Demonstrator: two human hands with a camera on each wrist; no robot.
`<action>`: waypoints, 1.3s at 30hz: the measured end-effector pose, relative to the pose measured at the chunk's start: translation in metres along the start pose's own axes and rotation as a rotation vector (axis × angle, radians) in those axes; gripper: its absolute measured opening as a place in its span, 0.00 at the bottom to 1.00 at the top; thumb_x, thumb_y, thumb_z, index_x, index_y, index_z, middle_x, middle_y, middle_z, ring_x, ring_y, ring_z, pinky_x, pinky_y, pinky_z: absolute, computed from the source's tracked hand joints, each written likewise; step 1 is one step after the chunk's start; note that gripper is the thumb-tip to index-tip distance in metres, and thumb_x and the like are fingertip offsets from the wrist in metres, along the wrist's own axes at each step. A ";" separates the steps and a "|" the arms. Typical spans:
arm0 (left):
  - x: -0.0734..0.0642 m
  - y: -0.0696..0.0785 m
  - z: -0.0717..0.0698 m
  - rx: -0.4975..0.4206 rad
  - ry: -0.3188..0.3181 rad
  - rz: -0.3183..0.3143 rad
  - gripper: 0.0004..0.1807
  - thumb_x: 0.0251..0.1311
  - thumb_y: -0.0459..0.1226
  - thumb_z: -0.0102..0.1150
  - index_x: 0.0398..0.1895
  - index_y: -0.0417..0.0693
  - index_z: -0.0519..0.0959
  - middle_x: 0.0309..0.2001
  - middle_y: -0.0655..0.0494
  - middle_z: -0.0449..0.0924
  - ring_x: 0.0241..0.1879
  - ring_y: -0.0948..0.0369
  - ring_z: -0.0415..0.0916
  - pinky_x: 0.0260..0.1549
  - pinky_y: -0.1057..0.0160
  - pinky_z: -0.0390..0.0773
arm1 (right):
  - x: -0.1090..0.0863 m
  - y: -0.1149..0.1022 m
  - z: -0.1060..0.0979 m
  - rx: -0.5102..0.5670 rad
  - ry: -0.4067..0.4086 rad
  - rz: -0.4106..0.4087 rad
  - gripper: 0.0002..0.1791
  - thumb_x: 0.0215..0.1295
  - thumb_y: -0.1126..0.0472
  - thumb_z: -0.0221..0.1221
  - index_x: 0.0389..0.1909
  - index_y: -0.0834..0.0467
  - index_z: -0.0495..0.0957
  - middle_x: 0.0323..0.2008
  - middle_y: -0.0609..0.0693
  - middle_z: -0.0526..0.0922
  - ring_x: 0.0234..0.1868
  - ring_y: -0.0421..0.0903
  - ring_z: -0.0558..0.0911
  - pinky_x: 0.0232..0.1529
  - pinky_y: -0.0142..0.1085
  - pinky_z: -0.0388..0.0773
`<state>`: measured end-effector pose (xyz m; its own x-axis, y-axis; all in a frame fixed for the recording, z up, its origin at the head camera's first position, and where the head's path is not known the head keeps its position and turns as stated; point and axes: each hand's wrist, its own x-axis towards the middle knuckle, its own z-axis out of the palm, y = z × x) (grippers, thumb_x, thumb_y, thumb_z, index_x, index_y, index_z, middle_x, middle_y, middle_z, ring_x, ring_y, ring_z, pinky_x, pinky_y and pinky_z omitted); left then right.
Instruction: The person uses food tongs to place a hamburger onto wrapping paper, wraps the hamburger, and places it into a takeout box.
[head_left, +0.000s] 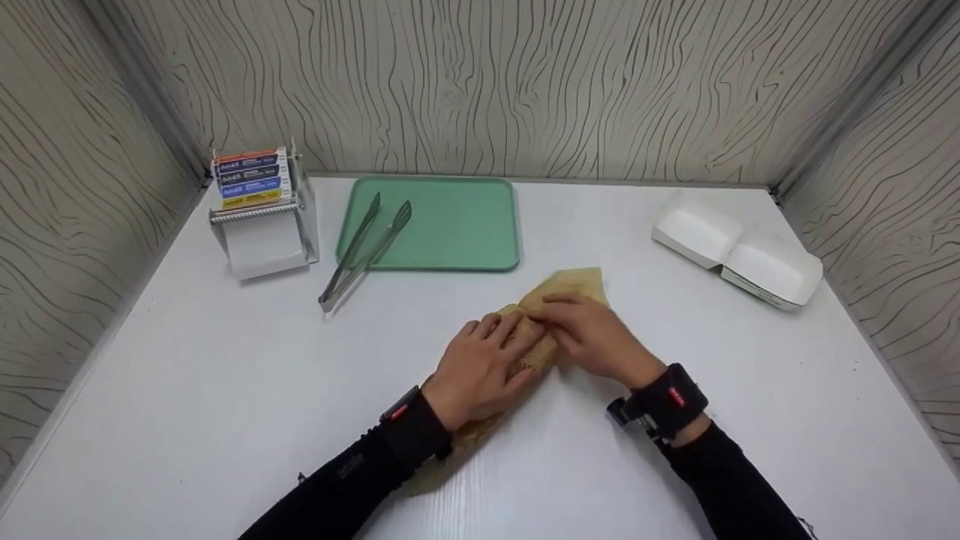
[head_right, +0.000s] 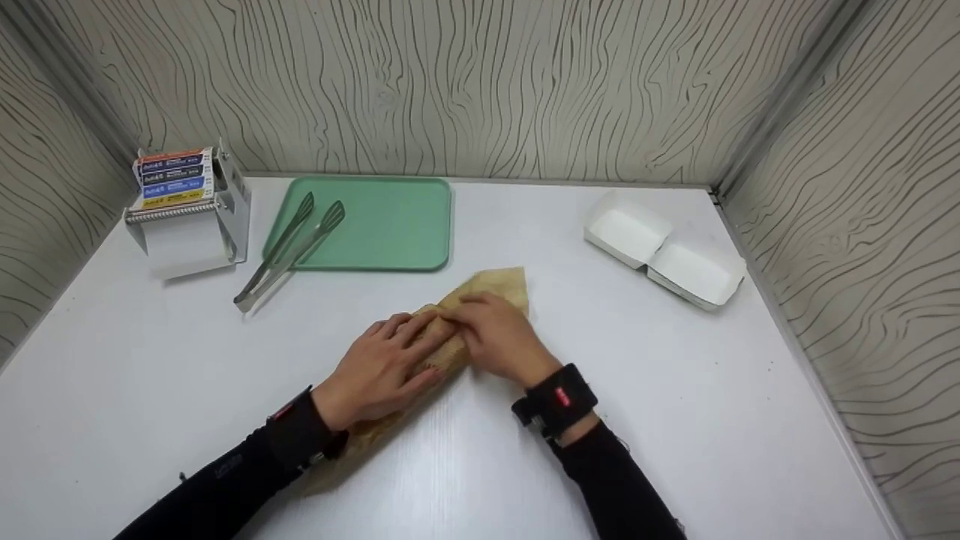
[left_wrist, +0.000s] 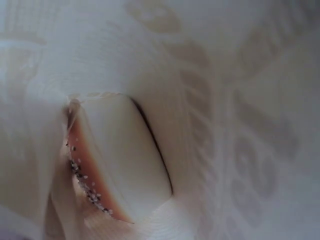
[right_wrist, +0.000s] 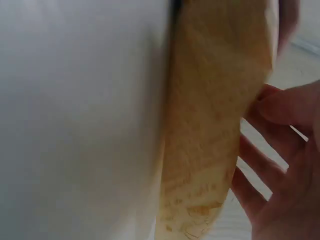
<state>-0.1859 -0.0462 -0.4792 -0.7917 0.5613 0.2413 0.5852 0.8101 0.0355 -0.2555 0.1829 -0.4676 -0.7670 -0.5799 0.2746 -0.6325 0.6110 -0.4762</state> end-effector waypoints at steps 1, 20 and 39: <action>0.000 0.000 0.000 0.008 0.004 -0.004 0.33 0.78 0.58 0.42 0.80 0.59 0.63 0.74 0.48 0.69 0.68 0.50 0.71 0.63 0.51 0.74 | 0.000 -0.004 0.005 -0.009 -0.044 -0.006 0.18 0.76 0.67 0.55 0.63 0.58 0.82 0.62 0.59 0.82 0.65 0.60 0.78 0.65 0.57 0.75; -0.004 0.002 0.002 -0.013 -0.055 -0.020 0.31 0.79 0.58 0.39 0.81 0.64 0.61 0.76 0.49 0.67 0.71 0.52 0.68 0.63 0.50 0.73 | 0.033 0.008 0.022 -0.072 -0.113 0.138 0.19 0.51 0.65 0.76 0.45 0.51 0.89 0.39 0.49 0.86 0.44 0.50 0.76 0.47 0.46 0.72; -0.001 -0.001 0.000 -0.042 -0.071 -0.011 0.31 0.79 0.58 0.39 0.80 0.63 0.62 0.75 0.48 0.66 0.66 0.51 0.72 0.57 0.50 0.76 | 0.032 0.028 -0.016 0.116 -0.265 0.279 0.12 0.53 0.55 0.77 0.38 0.51 0.89 0.40 0.47 0.87 0.41 0.46 0.79 0.42 0.39 0.76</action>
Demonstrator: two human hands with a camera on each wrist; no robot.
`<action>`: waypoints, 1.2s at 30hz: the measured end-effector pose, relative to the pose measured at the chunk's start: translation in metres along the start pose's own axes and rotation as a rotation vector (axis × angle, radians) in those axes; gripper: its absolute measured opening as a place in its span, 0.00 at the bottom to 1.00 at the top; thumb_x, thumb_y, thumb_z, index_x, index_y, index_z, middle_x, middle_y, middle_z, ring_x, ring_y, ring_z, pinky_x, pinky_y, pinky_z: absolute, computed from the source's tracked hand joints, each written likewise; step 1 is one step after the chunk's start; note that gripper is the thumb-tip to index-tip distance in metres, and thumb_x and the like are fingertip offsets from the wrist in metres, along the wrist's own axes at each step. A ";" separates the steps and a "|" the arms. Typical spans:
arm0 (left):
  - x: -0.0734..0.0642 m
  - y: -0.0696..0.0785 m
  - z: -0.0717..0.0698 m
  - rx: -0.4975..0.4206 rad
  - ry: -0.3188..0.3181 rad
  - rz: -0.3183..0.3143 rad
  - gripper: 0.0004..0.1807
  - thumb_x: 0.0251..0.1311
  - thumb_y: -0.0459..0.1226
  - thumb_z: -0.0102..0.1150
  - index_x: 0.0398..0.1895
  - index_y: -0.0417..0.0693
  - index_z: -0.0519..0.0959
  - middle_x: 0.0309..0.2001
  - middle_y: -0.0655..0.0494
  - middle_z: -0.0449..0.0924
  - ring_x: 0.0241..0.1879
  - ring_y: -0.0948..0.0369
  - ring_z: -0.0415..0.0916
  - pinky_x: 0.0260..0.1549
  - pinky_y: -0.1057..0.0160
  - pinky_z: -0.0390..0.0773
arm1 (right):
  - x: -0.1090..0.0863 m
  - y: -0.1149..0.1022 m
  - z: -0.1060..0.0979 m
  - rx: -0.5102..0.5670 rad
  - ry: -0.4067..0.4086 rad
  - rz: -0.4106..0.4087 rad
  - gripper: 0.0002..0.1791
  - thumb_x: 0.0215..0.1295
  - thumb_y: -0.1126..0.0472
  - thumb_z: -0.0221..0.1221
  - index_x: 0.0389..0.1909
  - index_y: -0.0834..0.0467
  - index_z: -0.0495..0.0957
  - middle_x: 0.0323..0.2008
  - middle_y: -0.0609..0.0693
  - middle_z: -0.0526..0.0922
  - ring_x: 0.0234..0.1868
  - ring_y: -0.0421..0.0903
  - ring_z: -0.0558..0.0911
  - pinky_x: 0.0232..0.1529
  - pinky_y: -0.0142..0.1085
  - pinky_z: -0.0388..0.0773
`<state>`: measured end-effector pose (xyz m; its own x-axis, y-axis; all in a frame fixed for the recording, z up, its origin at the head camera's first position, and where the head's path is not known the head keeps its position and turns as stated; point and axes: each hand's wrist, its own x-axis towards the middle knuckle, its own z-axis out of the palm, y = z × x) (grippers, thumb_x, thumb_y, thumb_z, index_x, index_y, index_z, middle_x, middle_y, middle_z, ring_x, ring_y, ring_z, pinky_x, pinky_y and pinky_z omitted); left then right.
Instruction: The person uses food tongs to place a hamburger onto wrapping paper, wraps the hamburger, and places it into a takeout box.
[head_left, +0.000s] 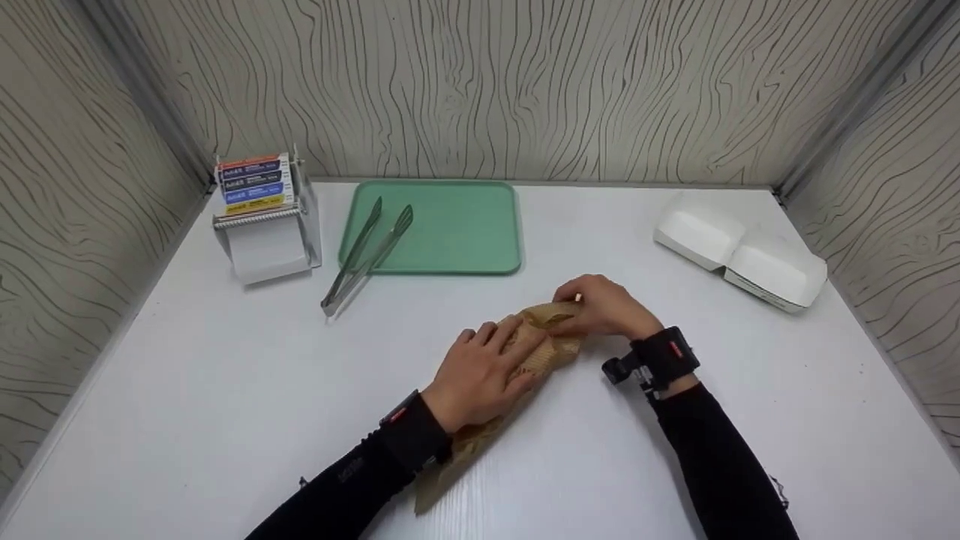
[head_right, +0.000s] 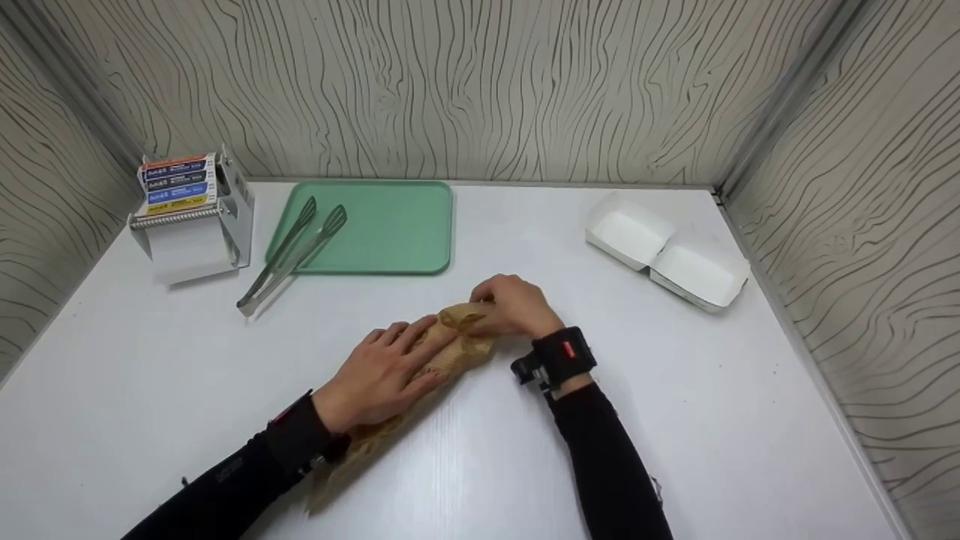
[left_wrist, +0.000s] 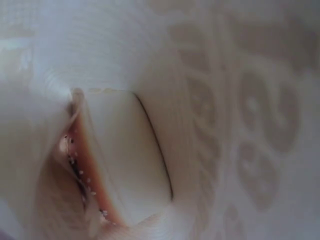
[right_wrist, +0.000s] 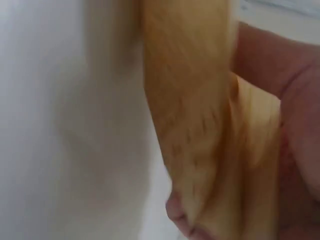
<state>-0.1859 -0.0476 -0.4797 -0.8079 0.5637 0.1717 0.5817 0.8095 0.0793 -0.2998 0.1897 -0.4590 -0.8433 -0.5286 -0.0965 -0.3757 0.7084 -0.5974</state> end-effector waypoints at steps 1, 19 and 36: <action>0.000 0.000 0.000 -0.006 0.001 -0.001 0.31 0.79 0.58 0.40 0.80 0.63 0.62 0.75 0.48 0.66 0.65 0.51 0.72 0.56 0.50 0.76 | -0.001 0.006 -0.004 0.084 -0.021 -0.005 0.12 0.53 0.57 0.77 0.39 0.51 0.89 0.41 0.47 0.87 0.42 0.45 0.79 0.42 0.38 0.76; 0.003 0.002 -0.002 -0.057 -0.028 -0.014 0.32 0.79 0.59 0.39 0.81 0.63 0.61 0.77 0.48 0.64 0.68 0.49 0.70 0.56 0.47 0.77 | -0.038 0.043 0.029 1.035 0.008 -0.010 0.14 0.78 0.64 0.56 0.59 0.59 0.81 0.55 0.44 0.86 0.57 0.40 0.82 0.62 0.32 0.76; 0.002 -0.009 0.005 -0.431 0.060 -0.161 0.47 0.70 0.59 0.60 0.79 0.39 0.55 0.71 0.45 0.71 0.69 0.49 0.72 0.68 0.45 0.70 | -0.061 -0.030 0.056 -0.158 0.111 -0.413 0.28 0.83 0.59 0.48 0.80 0.49 0.60 0.82 0.51 0.57 0.81 0.56 0.59 0.78 0.55 0.55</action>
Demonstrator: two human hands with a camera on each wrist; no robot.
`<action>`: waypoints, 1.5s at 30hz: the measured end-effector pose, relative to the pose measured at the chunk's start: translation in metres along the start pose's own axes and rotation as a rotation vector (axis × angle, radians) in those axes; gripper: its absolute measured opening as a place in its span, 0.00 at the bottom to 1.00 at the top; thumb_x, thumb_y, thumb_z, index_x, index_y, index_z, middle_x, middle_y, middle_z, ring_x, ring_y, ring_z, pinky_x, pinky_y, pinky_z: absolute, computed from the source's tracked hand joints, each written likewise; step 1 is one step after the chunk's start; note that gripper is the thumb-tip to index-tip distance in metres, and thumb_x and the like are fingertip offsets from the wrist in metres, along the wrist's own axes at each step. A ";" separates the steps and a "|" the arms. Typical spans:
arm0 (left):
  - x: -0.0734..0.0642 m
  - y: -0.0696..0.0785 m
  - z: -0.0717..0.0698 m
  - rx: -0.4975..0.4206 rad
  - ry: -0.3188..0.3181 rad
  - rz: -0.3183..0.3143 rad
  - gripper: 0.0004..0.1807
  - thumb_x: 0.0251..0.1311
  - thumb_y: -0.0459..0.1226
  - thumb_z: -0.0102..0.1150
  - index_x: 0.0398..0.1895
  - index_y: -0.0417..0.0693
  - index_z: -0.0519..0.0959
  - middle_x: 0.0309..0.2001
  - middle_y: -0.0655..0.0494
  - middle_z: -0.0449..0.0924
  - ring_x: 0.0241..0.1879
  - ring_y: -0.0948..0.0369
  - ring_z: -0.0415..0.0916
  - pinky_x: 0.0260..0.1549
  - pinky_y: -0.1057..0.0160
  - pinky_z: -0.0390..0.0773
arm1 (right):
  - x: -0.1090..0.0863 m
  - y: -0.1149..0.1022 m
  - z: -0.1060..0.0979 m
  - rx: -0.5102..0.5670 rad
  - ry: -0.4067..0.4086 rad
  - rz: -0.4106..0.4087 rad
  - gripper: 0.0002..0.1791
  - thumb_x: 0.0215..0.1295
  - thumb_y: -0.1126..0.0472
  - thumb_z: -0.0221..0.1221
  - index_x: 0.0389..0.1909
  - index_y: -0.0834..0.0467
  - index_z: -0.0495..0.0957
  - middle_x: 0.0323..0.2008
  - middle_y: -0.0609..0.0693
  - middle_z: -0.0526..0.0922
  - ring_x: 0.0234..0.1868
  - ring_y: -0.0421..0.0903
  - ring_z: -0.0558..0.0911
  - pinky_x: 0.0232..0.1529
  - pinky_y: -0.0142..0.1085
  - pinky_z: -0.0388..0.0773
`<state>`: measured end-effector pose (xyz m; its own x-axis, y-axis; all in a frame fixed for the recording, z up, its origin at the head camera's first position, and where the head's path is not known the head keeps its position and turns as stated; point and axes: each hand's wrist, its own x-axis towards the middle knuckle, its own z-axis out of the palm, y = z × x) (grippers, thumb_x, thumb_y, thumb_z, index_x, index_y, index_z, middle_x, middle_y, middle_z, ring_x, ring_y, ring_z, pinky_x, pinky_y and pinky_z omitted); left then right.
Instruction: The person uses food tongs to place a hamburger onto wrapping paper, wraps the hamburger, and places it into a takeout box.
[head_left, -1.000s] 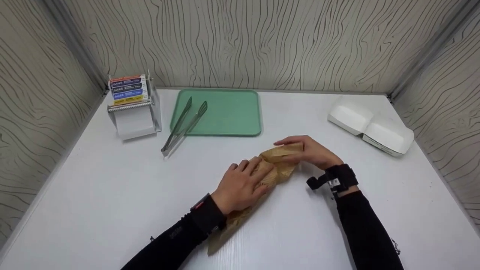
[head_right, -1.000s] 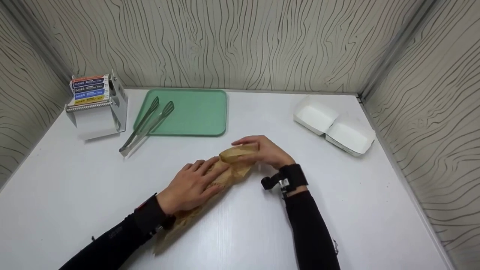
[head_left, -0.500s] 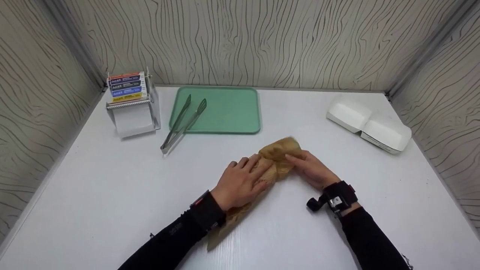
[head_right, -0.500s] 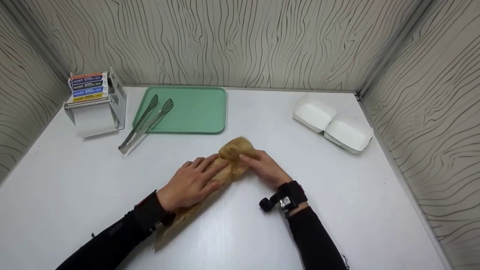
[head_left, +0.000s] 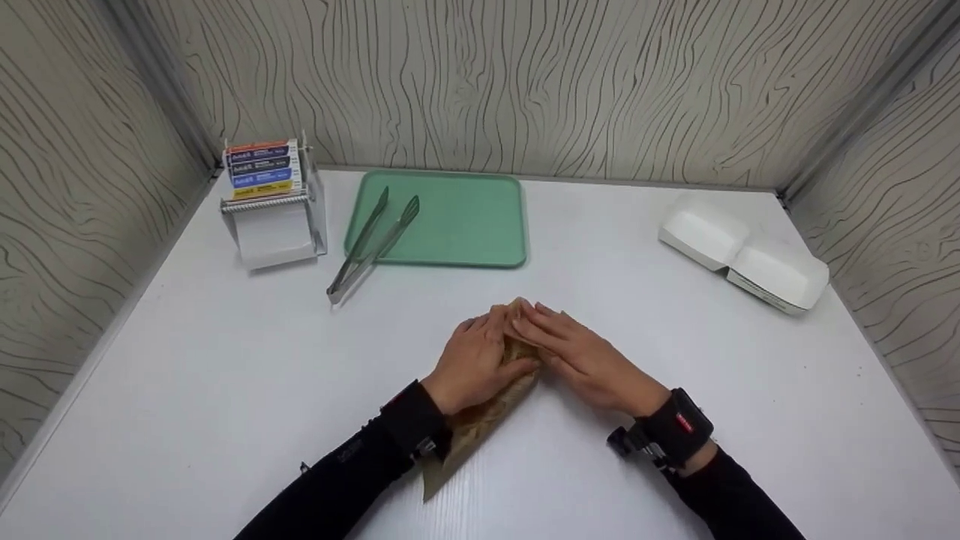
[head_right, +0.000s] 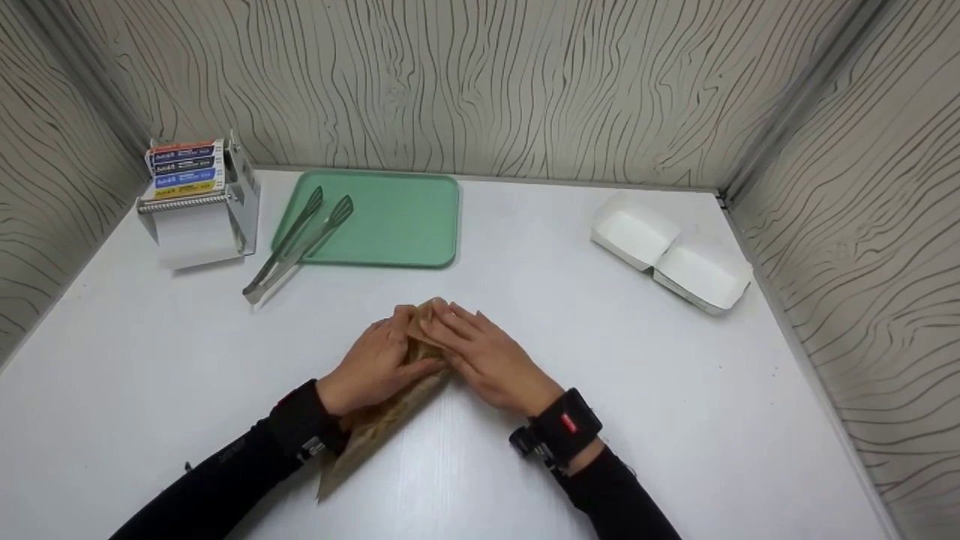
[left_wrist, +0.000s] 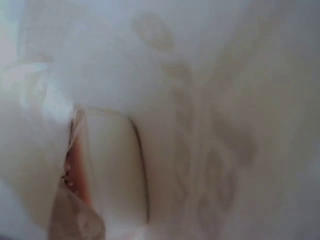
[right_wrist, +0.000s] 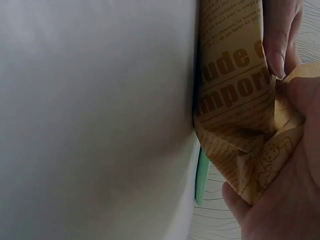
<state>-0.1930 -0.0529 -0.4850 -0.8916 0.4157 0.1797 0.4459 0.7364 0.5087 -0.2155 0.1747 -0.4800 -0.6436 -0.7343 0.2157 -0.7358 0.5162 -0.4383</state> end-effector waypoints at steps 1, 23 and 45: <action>0.001 -0.001 0.001 -0.037 0.014 -0.001 0.49 0.68 0.58 0.62 0.79 0.40 0.53 0.70 0.46 0.73 0.68 0.49 0.73 0.68 0.45 0.70 | 0.000 -0.001 0.000 -0.013 -0.017 -0.001 0.28 0.83 0.58 0.48 0.81 0.49 0.60 0.82 0.51 0.56 0.81 0.56 0.57 0.78 0.57 0.53; 0.005 -0.007 -0.004 0.201 0.005 -0.020 0.52 0.65 0.64 0.60 0.81 0.41 0.57 0.82 0.46 0.53 0.80 0.45 0.54 0.75 0.39 0.57 | 0.007 -0.024 0.008 -0.131 -0.034 0.053 0.27 0.84 0.53 0.45 0.79 0.48 0.62 0.83 0.54 0.52 0.82 0.61 0.51 0.79 0.56 0.51; -0.005 -0.058 -0.052 0.150 -0.162 0.335 0.24 0.79 0.41 0.51 0.75 0.61 0.72 0.74 0.63 0.71 0.77 0.55 0.62 0.77 0.47 0.57 | -0.001 -0.056 0.023 -0.524 0.033 -0.012 0.35 0.65 0.67 0.59 0.75 0.58 0.69 0.76 0.57 0.69 0.77 0.55 0.67 0.73 0.45 0.69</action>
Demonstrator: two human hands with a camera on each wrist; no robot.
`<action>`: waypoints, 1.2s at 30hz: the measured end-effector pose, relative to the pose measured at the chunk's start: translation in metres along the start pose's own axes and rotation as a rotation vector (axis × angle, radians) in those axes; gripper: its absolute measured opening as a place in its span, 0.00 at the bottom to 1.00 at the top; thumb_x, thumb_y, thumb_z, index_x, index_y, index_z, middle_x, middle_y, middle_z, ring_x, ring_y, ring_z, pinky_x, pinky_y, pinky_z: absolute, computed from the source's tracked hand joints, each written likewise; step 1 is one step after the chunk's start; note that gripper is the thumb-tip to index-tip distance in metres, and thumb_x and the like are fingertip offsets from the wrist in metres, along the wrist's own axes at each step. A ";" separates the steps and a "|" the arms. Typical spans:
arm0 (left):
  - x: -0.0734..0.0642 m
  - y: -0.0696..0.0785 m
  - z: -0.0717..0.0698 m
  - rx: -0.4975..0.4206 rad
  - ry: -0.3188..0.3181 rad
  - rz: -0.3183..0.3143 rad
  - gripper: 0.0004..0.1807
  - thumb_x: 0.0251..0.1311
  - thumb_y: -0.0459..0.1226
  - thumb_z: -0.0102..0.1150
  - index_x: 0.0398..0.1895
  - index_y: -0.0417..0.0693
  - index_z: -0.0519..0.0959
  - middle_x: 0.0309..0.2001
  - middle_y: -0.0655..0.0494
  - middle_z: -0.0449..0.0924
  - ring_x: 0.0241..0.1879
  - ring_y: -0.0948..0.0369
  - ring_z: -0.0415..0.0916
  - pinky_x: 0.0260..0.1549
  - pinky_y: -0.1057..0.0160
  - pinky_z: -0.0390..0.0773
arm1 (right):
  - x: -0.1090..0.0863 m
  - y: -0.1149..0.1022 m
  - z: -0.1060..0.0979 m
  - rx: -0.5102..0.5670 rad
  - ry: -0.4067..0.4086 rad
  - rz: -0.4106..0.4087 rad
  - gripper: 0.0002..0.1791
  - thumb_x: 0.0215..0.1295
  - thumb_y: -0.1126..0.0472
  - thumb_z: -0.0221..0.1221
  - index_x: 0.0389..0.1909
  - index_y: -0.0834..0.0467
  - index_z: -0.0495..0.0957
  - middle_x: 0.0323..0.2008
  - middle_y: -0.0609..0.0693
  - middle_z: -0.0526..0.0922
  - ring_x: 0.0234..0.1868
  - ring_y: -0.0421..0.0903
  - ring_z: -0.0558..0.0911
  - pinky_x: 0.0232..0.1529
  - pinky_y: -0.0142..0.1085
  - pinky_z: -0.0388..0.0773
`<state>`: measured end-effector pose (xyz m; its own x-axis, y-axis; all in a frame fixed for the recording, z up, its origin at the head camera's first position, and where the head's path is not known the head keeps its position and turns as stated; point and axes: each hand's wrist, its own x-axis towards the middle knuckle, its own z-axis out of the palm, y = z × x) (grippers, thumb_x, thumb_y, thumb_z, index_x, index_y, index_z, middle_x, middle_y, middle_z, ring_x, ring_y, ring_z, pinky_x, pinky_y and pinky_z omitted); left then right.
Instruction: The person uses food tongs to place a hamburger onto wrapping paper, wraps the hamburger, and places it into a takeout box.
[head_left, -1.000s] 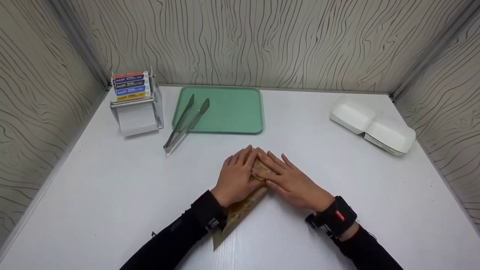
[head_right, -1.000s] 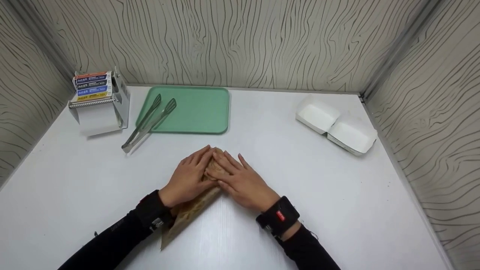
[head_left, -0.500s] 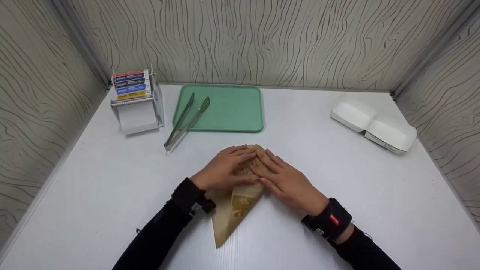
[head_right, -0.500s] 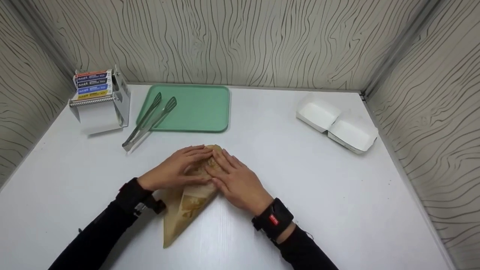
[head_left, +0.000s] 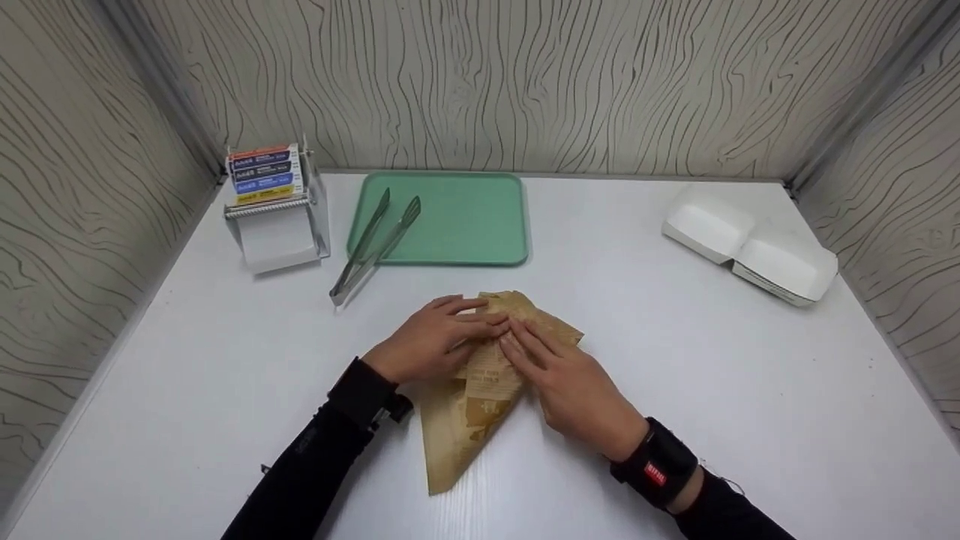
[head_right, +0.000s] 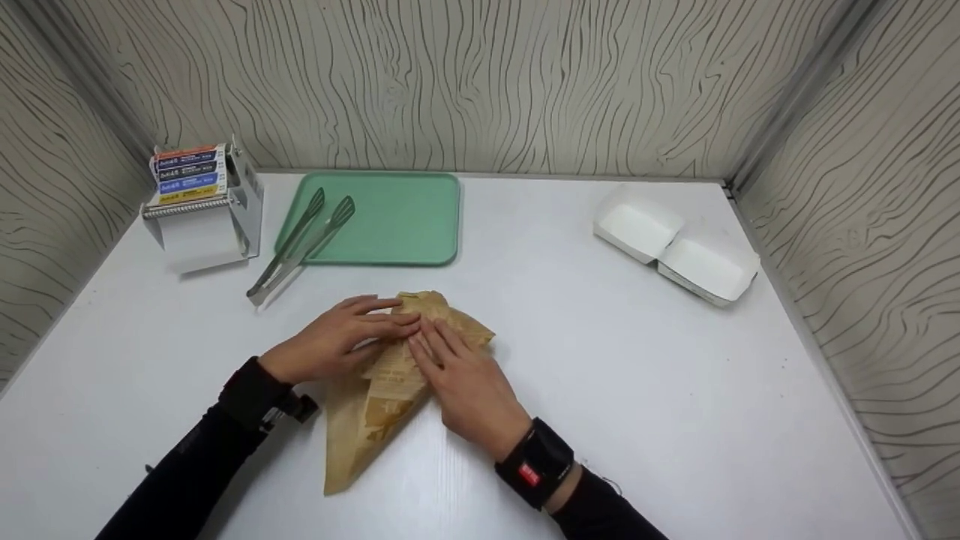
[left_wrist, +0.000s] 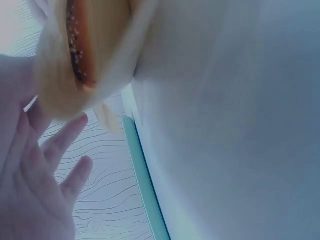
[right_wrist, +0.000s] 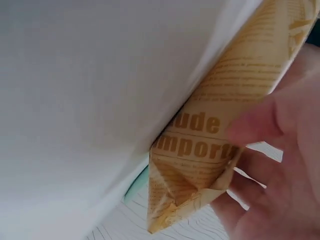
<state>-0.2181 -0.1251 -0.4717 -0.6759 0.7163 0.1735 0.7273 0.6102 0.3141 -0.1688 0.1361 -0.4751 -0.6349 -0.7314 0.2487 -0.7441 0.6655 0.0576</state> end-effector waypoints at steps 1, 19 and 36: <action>0.000 0.000 0.000 -0.009 0.001 0.005 0.24 0.79 0.41 0.51 0.75 0.61 0.72 0.74 0.63 0.71 0.77 0.55 0.62 0.77 0.48 0.57 | -0.001 -0.001 0.000 -0.001 -0.007 -0.003 0.36 0.63 0.68 0.60 0.75 0.58 0.69 0.75 0.58 0.69 0.77 0.55 0.67 0.73 0.46 0.68; -0.007 0.000 0.003 0.160 0.019 0.201 0.43 0.49 0.36 0.81 0.72 0.60 0.75 0.74 0.62 0.71 0.78 0.56 0.61 0.78 0.54 0.56 | -0.004 0.022 0.000 0.144 -0.003 -0.058 0.41 0.56 0.74 0.67 0.74 0.61 0.70 0.77 0.59 0.65 0.78 0.58 0.64 0.70 0.48 0.72; 0.006 0.021 0.009 0.245 0.066 0.314 0.13 0.75 0.35 0.56 0.57 0.52 0.84 0.70 0.50 0.76 0.72 0.54 0.71 0.74 0.58 0.66 | -0.019 0.042 -0.004 0.187 0.009 -0.143 0.37 0.49 0.73 0.74 0.64 0.54 0.79 0.76 0.57 0.68 0.77 0.60 0.66 0.66 0.49 0.77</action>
<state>-0.2062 -0.1052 -0.4726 -0.4166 0.8623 0.2880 0.9012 0.4334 0.0059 -0.1871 0.1783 -0.4739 -0.5187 -0.8145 0.2599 -0.8527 0.5151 -0.0872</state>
